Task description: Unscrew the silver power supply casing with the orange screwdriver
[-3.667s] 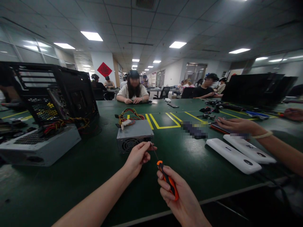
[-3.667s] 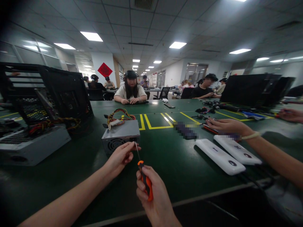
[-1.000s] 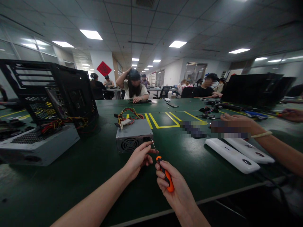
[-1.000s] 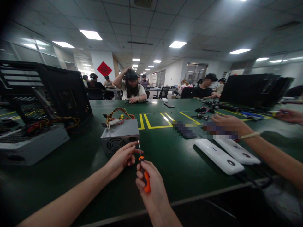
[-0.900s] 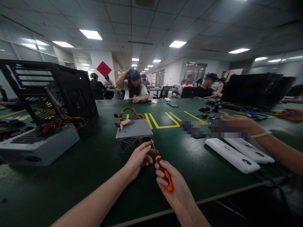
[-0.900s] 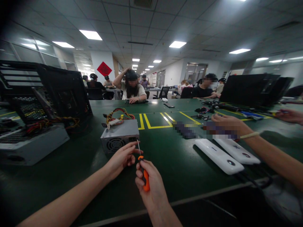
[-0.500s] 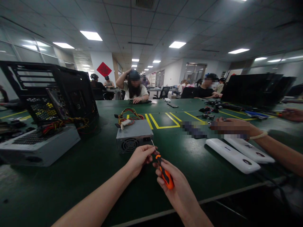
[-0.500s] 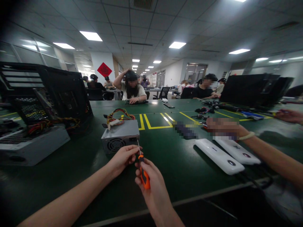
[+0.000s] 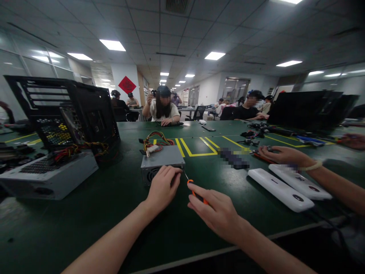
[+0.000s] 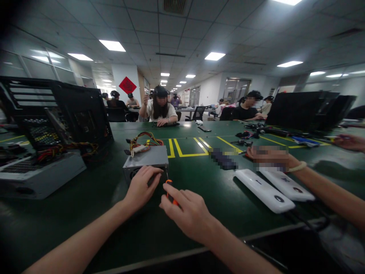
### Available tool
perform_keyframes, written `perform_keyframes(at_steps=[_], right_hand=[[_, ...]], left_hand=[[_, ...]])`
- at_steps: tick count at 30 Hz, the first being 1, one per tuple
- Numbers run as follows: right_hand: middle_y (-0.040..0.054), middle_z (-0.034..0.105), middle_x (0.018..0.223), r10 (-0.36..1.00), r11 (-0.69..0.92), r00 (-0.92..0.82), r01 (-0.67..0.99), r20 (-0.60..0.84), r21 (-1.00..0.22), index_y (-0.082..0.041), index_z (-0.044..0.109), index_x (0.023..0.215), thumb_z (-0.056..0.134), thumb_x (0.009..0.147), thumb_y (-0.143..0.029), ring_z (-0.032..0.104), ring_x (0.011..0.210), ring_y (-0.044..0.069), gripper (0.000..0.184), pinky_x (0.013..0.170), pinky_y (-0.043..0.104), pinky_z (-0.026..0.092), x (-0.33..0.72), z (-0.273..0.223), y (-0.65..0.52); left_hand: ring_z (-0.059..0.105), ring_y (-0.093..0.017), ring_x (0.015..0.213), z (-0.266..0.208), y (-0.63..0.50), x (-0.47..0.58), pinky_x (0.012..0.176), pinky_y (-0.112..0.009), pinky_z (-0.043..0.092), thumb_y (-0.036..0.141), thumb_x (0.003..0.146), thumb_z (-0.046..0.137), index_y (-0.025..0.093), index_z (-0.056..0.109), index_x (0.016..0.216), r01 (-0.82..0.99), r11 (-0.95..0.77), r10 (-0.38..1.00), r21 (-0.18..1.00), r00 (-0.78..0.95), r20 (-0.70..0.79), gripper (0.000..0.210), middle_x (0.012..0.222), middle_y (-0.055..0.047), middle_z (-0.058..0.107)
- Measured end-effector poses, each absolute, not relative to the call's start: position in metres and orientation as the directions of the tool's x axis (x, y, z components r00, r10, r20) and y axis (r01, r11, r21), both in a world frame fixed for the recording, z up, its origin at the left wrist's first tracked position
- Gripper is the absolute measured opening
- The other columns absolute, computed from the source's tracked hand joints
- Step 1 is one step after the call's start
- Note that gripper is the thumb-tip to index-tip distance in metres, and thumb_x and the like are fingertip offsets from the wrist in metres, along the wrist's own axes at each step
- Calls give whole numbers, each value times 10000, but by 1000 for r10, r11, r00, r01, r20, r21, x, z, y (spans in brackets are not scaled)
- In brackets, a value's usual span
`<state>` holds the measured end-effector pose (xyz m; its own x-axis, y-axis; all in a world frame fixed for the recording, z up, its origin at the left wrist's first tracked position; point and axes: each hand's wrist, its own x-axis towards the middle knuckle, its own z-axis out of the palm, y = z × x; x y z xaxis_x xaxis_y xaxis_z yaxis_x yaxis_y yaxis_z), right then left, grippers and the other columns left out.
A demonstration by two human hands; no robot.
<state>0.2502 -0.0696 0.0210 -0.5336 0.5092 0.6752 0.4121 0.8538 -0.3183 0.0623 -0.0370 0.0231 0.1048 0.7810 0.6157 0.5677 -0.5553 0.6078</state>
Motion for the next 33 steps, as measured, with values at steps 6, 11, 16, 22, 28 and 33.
perform_keyframes(at_steps=[6, 11, 16, 22, 28, 33], right_hand=[[62, 655, 1042, 280, 960, -786, 245, 551, -138, -303, 663, 932, 622, 714, -201, 582, 652, 117, 245, 609, 260, 426, 256, 31, -53], [61, 647, 1058, 170, 985, -732, 142, 660, -96, -290, 629, 1002, 668, 669, -203, 586, 635, 91, 347, 613, 232, 443, 255, 25, -51], [106, 674, 914, -118, 944, -655, 159, 746, 290, -150, 573, 923, 649, 725, -352, 584, 587, 113, 292, 508, 226, 442, 249, 14, -45], [164, 603, 966, -105, 944, -731, 139, 674, 298, -92, 477, 1078, 368, 858, -340, 615, 810, 183, 349, 569, 260, 495, 245, 17, -48], [121, 600, 892, -125, 915, -729, 178, 672, 363, -139, 475, 988, 507, 811, -431, 608, 678, 151, 343, 533, 239, 480, 238, 14, -47], [145, 606, 907, -119, 946, -678, 144, 725, 289, -109, 422, 994, 485, 807, -455, 623, 724, 163, 398, 560, 238, 496, 239, 8, -45]], left_hand=[[446, -234, 1081, 26, -23, 41, 949, -379, 273, 236, 818, 450, 211, 525, 1128, 815, -512, 697, 270, 211, 685, 320, 1158, -79, 550], [454, -224, 1087, 21, -16, 35, 929, -365, 301, 242, 832, 438, 218, 509, 1136, 863, -473, 711, 177, 255, 656, 313, 1181, -65, 539], [483, -204, 1031, 22, -16, 35, 873, -362, 329, 204, 833, 445, 238, 526, 1084, 885, -450, 680, 119, 253, 689, 265, 1134, -30, 571], [495, -201, 989, 22, -16, 34, 797, -364, 334, 222, 829, 474, 260, 545, 1032, 910, -403, 677, 99, 223, 702, 218, 1107, -7, 591], [494, -197, 975, 22, -18, 35, 783, -357, 337, 208, 811, 498, 255, 557, 991, 909, -387, 691, 157, 173, 702, 195, 1095, 2, 596], [488, -197, 989, 21, -17, 36, 792, -358, 334, 200, 802, 507, 254, 557, 981, 905, -387, 694, 178, 158, 702, 194, 1086, 5, 600]])
